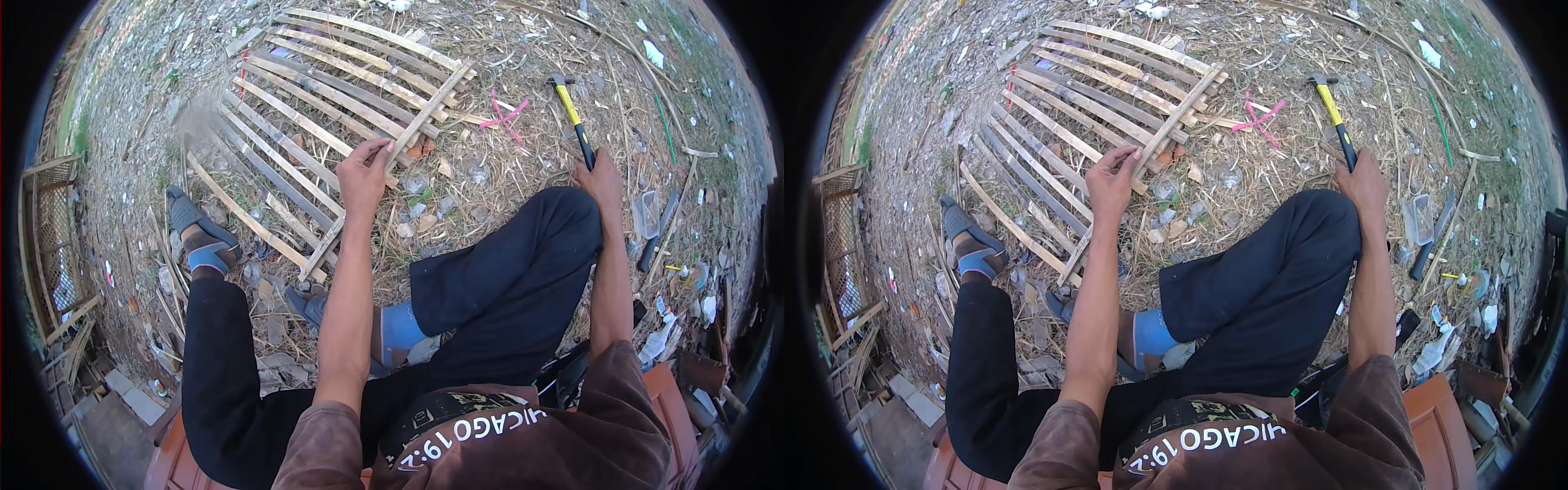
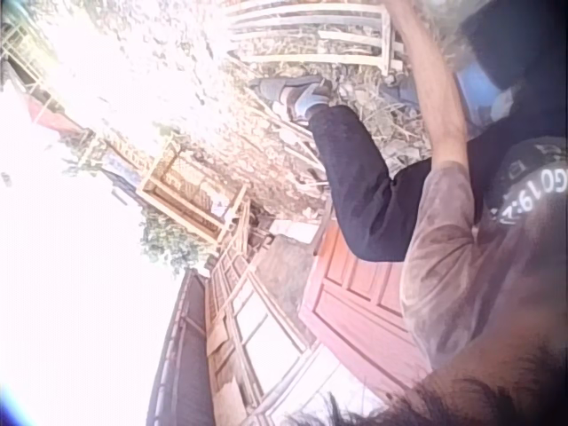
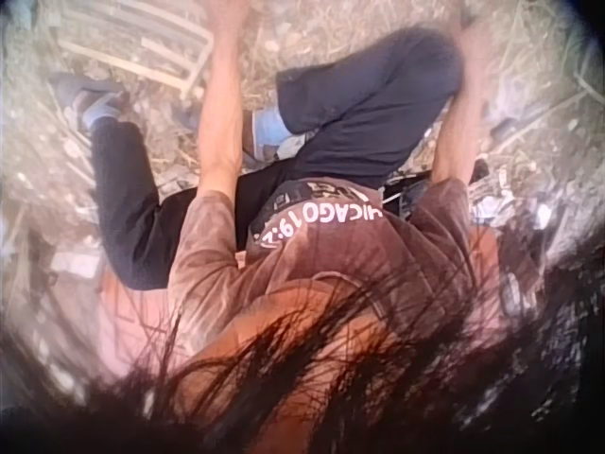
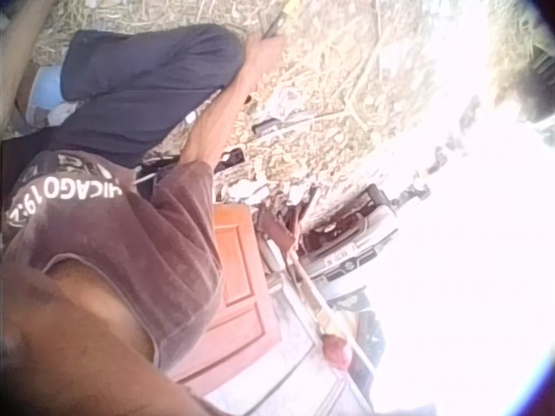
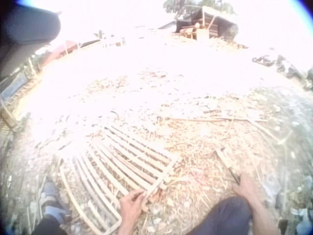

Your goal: The person assembles a wooden frame by positioning thin wooden slats and driving nails into them using a hammer.

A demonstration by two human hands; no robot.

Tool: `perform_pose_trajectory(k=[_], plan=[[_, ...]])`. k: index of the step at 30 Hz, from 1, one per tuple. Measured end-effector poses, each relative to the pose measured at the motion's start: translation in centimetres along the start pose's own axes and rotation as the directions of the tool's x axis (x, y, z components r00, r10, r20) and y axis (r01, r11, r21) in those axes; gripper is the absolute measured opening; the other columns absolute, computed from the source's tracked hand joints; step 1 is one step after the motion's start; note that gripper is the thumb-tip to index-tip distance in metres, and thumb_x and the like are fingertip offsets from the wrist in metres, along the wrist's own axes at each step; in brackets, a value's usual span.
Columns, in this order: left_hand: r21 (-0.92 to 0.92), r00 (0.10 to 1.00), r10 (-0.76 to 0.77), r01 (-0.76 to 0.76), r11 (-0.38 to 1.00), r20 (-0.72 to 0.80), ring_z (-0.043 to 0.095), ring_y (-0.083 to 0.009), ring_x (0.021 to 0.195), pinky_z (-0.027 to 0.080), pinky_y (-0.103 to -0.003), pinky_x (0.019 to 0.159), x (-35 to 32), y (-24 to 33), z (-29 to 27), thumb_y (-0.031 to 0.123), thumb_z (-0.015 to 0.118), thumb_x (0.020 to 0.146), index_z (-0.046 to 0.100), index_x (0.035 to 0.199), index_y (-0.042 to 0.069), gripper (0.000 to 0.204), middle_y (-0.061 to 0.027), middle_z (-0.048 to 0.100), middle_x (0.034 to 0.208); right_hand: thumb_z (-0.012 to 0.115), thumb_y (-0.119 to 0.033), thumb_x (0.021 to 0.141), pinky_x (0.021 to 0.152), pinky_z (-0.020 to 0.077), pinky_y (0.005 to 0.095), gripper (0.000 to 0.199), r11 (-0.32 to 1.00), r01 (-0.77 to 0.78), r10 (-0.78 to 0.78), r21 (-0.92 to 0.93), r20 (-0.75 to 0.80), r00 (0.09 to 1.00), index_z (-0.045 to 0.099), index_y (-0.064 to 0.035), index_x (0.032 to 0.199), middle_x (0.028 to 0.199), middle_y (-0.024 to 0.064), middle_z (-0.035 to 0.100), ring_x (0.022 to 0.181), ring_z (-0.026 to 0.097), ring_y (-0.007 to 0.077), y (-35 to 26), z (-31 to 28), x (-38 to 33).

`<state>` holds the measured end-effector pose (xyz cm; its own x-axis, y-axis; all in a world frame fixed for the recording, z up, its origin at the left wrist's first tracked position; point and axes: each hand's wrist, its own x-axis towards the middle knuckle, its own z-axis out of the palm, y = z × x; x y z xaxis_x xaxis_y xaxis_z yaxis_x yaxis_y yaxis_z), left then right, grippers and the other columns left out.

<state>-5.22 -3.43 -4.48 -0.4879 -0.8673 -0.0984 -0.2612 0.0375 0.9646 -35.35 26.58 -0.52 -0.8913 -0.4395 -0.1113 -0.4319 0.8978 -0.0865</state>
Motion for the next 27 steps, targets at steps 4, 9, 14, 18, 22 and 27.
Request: perform_pose_trajectory(k=[4, 9, 14, 18, 22, 27], plan=[[0.021, 0.998, 0.049, -0.048, 0.999, -0.028, 0.067, -0.0100, 0.079, 0.053, -0.026, 0.074, -0.09, -0.06, 0.08, 0.010, 0.073, 0.089, 0.076, 0.103, 0.000, 0.017, -0.0070, 0.075, 0.087, 0.057, -0.030, 0.084, 0.082, 0.0465, 0.0581, 0.036, 1.000, -0.027, 0.027, 0.008, 0.002, 1.000, 0.049, -0.0022, 0.105, 0.099, 0.0246, 0.065, 0.096, 0.063, 0.0459, 0.33, 0.43, 0.08], [0.012, 0.999, 0.034, -0.033, 0.999, -0.036, 0.067, -0.0101, 0.080, 0.053, -0.026, 0.074, -0.14, 0.17, 0.10, 0.009, 0.072, 0.090, 0.075, 0.104, -0.001, 0.018, -0.0075, 0.075, 0.088, 0.055, -0.030, 0.086, 0.082, 0.0460, 0.0593, 0.034, 1.000, -0.019, 0.019, -0.007, 0.016, 1.000, 0.047, -0.0037, 0.106, 0.098, 0.0261, 0.066, 0.090, 0.065, 0.0473, 0.35, 0.42, -0.05], [-0.023, 1.000, -0.008, 0.007, 1.000, -0.023, 0.067, -0.0103, 0.080, 0.053, -0.026, 0.075, -0.05, 0.14, 0.02, 0.009, 0.072, 0.090, 0.074, 0.105, -0.002, 0.019, -0.0084, 0.075, 0.090, 0.055, -0.031, 0.087, 0.082, 0.0461, 0.0593, 0.034, 1.000, -0.015, 0.015, 0.008, 0.004, 1.000, 0.047, -0.0034, 0.106, 0.096, 0.0265, 0.067, 0.090, 0.065, 0.0475, 0.29, 0.35, -0.22], [-0.036, 1.000, -0.017, 0.016, 0.999, -0.017, 0.067, -0.0106, 0.082, 0.053, -0.025, 0.077, -0.05, 0.08, 0.00, 0.008, 0.072, 0.090, 0.074, 0.106, -0.002, 0.019, -0.0085, 0.075, 0.091, 0.056, -0.031, 0.086, 0.082, 0.0462, 0.0594, 0.037, 0.999, -0.029, 0.029, -0.017, 0.018, 0.999, 0.047, -0.0032, 0.108, 0.096, 0.0265, 0.068, 0.091, 0.066, 0.0472, 0.47, 0.77, 0.06], [-0.069, 1.000, -0.017, 0.016, 0.997, -0.017, 0.068, -0.0108, 0.083, 0.053, -0.025, 0.078, -0.05, 0.25, 0.11, 0.008, 0.072, 0.090, 0.074, 0.105, -0.002, 0.018, -0.0085, 0.075, 0.091, 0.057, -0.032, 0.086, 0.083, 0.0461, 0.0598, 0.037, 0.999, -0.047, 0.047, -0.013, 0.039, 0.998, 0.047, -0.0031, 0.109, 0.098, 0.0265, 0.068, 0.091, 0.066, 0.0470, 0.48, 0.76, 0.10], [-0.047, 1.000, 0.006, -0.007, 0.999, -0.025, 0.067, -0.0100, 0.081, 0.054, -0.025, 0.076, -0.02, 0.03, 0.23, 0.008, 0.073, 0.090, 0.075, 0.104, -0.002, 0.017, -0.0080, 0.074, 0.090, 0.057, -0.032, 0.086, 0.087, 0.0418, 0.0629, 0.038, 0.997, -0.065, 0.067, -0.028, 0.059, 0.996, 0.048, -0.0036, 0.109, 0.101, 0.0243, 0.069, 0.095, 0.066, 0.0451, 0.33, 0.56, 0.09]])
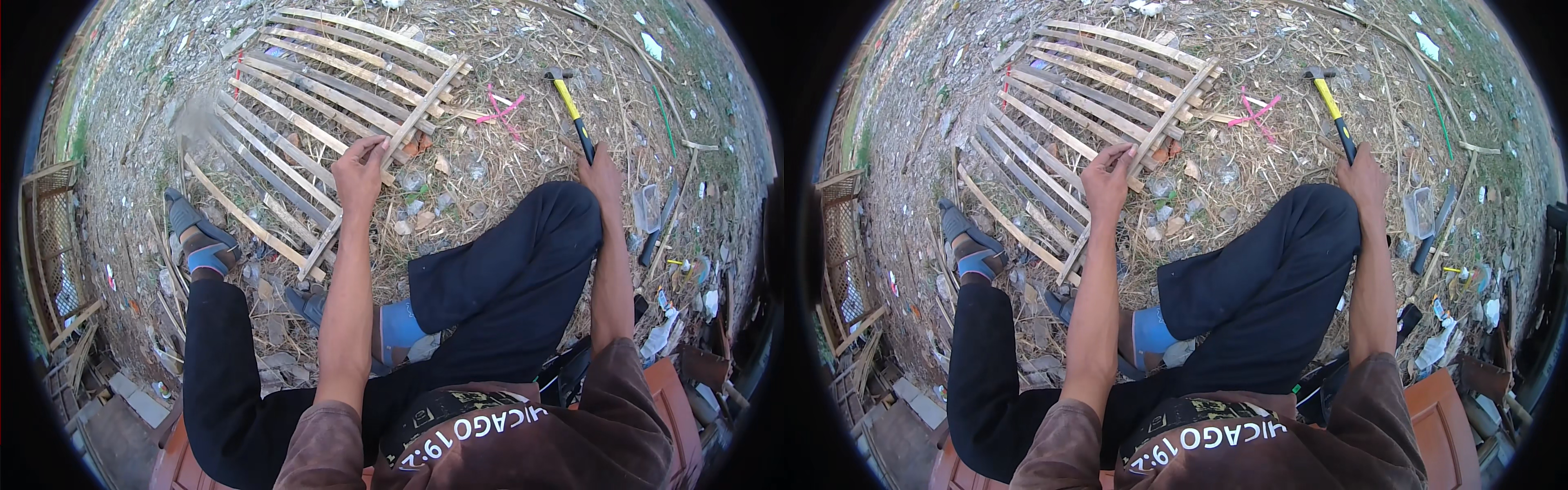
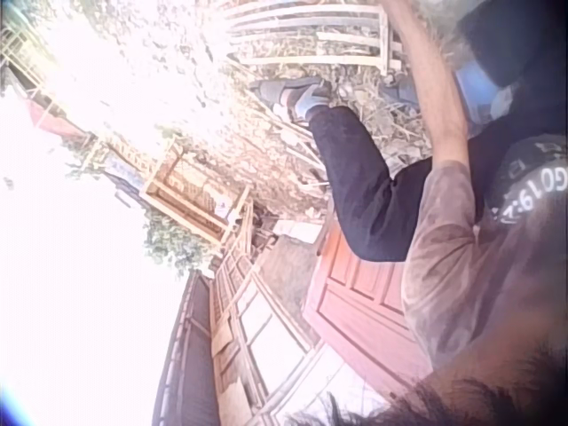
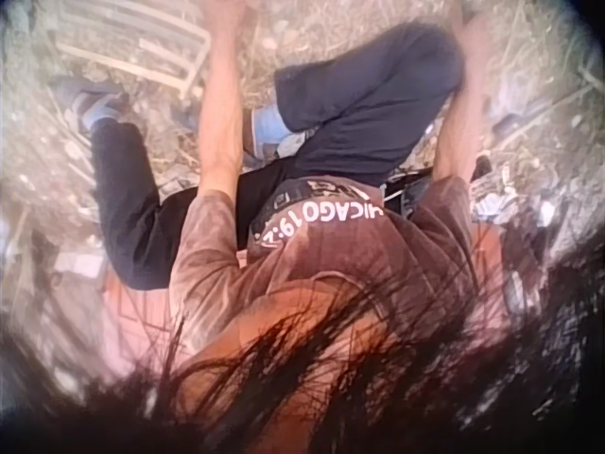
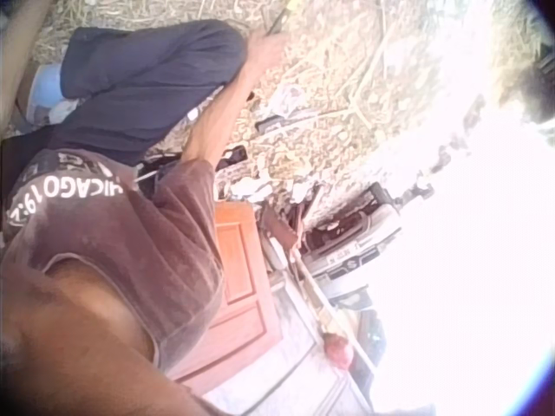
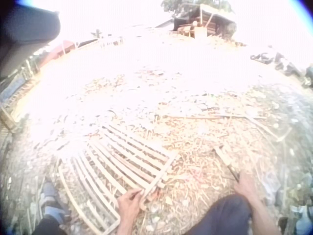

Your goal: The person assembles a wooden frame by positioning thin wooden slats and driving nails into them using a hammer.

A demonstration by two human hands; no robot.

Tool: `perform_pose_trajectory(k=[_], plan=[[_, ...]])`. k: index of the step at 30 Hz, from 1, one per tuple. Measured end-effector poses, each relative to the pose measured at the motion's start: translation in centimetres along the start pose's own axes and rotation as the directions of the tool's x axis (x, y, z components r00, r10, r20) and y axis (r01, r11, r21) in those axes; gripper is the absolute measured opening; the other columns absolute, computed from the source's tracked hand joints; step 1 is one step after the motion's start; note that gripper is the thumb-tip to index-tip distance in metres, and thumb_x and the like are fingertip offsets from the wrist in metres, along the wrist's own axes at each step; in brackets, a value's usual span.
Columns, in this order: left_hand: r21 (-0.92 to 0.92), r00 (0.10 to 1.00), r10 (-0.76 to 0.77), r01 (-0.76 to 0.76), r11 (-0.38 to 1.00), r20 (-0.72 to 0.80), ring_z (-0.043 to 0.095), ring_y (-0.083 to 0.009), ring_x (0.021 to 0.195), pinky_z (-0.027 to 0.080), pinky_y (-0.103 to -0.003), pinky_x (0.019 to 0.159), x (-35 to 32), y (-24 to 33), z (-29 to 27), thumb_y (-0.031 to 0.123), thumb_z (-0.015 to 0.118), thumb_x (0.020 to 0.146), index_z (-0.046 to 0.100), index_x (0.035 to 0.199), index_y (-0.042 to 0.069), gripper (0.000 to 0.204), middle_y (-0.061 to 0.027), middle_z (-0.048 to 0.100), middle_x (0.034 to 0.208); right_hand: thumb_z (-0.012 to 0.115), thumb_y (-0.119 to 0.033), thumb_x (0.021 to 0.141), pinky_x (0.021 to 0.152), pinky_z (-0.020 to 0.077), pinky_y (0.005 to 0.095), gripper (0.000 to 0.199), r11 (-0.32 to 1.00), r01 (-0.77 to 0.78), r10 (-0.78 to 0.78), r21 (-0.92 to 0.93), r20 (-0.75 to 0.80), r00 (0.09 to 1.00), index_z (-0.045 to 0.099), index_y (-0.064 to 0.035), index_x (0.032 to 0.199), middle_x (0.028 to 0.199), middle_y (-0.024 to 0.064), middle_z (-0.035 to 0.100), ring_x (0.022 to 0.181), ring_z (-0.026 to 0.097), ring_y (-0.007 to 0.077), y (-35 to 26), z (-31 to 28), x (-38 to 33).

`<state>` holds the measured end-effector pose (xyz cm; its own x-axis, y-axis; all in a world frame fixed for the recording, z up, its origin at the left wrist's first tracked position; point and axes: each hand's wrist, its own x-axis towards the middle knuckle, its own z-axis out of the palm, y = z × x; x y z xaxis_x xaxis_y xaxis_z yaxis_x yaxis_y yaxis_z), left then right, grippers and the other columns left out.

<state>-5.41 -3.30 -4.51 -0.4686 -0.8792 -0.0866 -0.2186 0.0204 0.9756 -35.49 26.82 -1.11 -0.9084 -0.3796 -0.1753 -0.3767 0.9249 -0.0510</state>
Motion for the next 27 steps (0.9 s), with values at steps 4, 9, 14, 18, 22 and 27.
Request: perform_pose_trajectory(k=[4, 9, 14, 18, 22, 27], plan=[[0.019, 0.999, 0.039, -0.039, 0.999, -0.014, 0.066, -0.0088, 0.079, 0.053, -0.024, 0.073, 0.0, -0.3, 0.0, 0.008, 0.073, 0.089, 0.075, 0.103, -0.002, 0.017, -0.0073, 0.074, 0.087, 0.057, -0.031, 0.085, 0.089, 0.0389, 0.0646, 0.037, 0.999, -0.003, 0.003, -0.038, 0.006, 1.000, 0.048, -0.0041, 0.109, 0.101, 0.0229, 0.069, 0.095, 0.067, 0.0440, -0.5, -0.5, -0.3], [0.052, 0.998, 0.067, -0.066, 0.996, -0.017, 0.065, -0.0082, 0.076, 0.052, -0.024, 0.071, 0.1, -0.8, -0.1, 0.008, 0.073, 0.089, 0.075, 0.104, -0.001, 0.017, -0.0075, 0.074, 0.086, 0.056, -0.031, 0.085, 0.089, 0.0384, 0.0645, 0.036, 1.000, 0.006, -0.005, -0.023, 0.011, 1.000, 0.048, -0.0043, 0.108, 0.100, 0.0222, 0.069, 0.094, 0.067, 0.0437, -0.3, -0.5, -0.3], [0.031, 0.997, 0.069, -0.069, 0.997, -0.025, 0.064, -0.0075, 0.072, 0.051, -0.024, 0.067, 0.0, -0.6, 0.0, 0.008, 0.074, 0.089, 0.075, 0.104, 0.000, 0.017, -0.0074, 0.075, 0.085, 0.056, -0.031, 0.085, 0.089, 0.0382, 0.0638, 0.036, 1.000, 0.005, -0.005, -0.008, 0.007, 1.000, 0.047, -0.0046, 0.108, 0.097, 0.0223, 0.069, 0.093, 0.067, 0.0436, -0.4, -0.3, -0.4], [0.182, 0.983, 0.181, -0.174, 0.968, -0.024, 0.062, -0.0116, 0.064, 0.049, -0.028, 0.061, 0.0, -0.9, -0.4, 0.009, 0.076, 0.085, 0.077, 0.100, 0.003, 0.016, -0.0092, 0.071, 0.076, 0.055, -0.027, 0.086, 0.081, 0.0446, 0.0621, 0.032, 0.998, 0.037, -0.038, -0.054, -0.018, 0.999, 0.047, -0.0044, 0.108, 0.090, 0.0228, 0.069, 0.085, 0.068, 0.0444, -1.0, -0.5, -0.5], [0.322, 0.947, 0.320, -0.304, 0.897, 0.002, 0.061, -0.0167, 0.058, 0.048, -0.031, 0.058, -0.2, -0.2, 0.2, 0.009, 0.077, 0.083, 0.078, 0.095, 0.007, 0.012, -0.0094, 0.067, 0.069, 0.054, -0.022, 0.088, 0.071, 0.0505, 0.0586, 0.027, 0.985, 0.151, -0.157, -0.082, -0.071, 0.985, 0.048, -0.0030, 0.106, 0.084, 0.0244, 0.068, 0.081, 0.068, 0.0450, -0.1, -0.3, 0.6], [0.253, 0.960, 0.279, -0.275, 0.928, 0.019, 0.055, -0.0081, 0.062, 0.046, -0.025, 0.060, -0.1, -0.5, 0.5, 0.012, 0.076, 0.087, 0.072, 0.113, 0.003, 0.028, -0.0059, 0.071, 0.080, 0.056, -0.027, 0.094, 0.061, 0.0507, 0.0508, 0.031, 0.985, 0.169, -0.167, 0.031, -0.045, 0.985, 0.050, 0.0004, 0.105, 0.081, 0.0237, 0.066, 0.069, 0.065, 0.0421, -0.1, -2.7, 2.4]])
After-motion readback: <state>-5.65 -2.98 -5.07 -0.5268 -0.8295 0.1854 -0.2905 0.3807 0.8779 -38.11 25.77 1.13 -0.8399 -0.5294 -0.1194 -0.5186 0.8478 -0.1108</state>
